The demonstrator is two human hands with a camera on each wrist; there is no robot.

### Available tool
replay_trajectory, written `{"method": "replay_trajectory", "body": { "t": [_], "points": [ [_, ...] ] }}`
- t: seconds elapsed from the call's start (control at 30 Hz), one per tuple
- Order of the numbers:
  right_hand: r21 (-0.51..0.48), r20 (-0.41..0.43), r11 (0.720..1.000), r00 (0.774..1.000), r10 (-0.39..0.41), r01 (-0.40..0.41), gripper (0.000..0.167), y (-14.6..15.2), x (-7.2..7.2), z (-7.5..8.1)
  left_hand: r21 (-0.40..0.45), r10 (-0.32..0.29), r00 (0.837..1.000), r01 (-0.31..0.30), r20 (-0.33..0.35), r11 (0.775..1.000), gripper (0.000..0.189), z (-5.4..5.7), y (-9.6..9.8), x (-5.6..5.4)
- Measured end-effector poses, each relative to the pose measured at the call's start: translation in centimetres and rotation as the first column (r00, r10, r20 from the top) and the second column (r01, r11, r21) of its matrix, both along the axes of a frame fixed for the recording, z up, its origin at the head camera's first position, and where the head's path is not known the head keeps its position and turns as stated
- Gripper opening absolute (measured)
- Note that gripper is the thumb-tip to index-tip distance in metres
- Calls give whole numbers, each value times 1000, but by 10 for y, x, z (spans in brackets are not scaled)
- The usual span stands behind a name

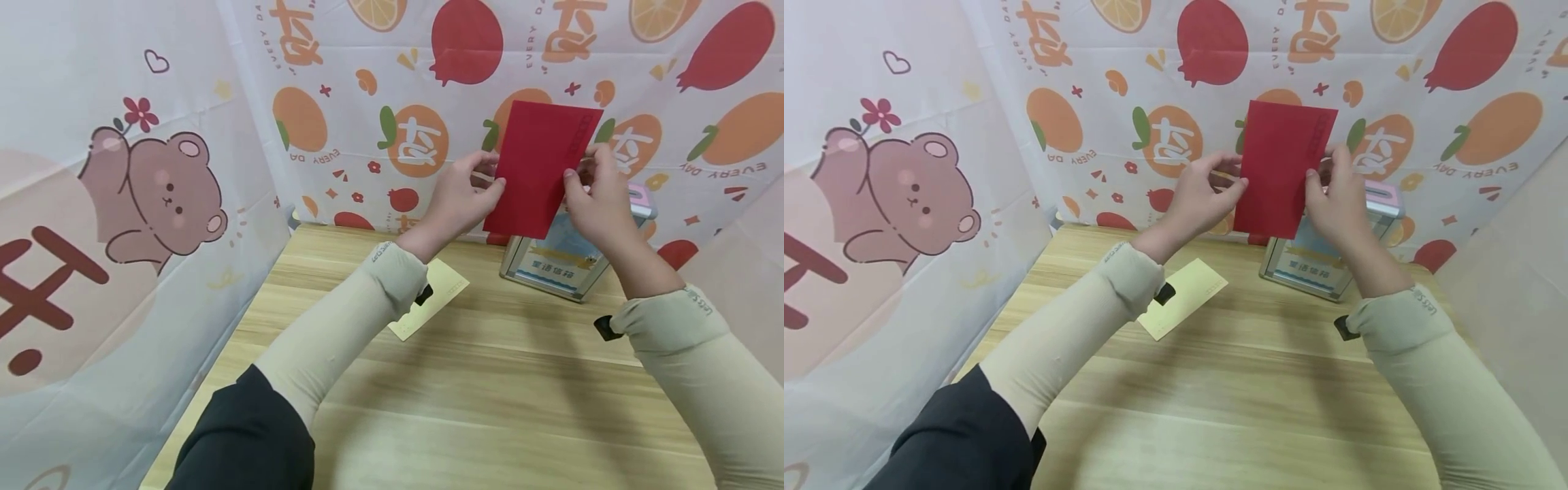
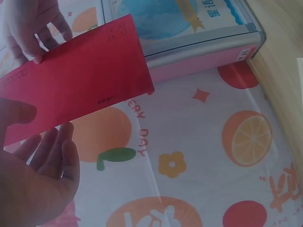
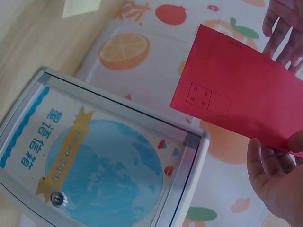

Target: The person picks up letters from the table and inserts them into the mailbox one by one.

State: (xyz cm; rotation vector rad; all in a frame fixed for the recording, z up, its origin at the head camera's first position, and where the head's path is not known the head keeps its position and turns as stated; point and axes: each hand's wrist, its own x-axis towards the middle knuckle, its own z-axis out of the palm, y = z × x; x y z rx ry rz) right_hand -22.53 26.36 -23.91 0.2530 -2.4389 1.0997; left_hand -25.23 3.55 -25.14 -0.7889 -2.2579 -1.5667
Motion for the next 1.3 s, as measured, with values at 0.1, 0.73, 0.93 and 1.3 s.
{"method": "replay_trajectory", "body": {
  "t": [0.1,0.73,0.93,1.3],
  "points": [
    [-19,8,1000,1000,-20,20,33,4,-5,4,-5,-16,1000,16,6,1000,35,6,5,-2],
    [-60,-61,994,993,-100,96,33,29,-14,30,-48,14,999,-15,-29,999,17,44,42,-29],
    [-71,-116,991,986,-120,112,32,37,-18,36,-35,11,999,-12,-51,999,16,53,55,-33],
    [-124,-164,971,961,-221,202,33,53,-26,28,-71,-50,998,51,26,996,34,62,76,-39]
  ]
}}
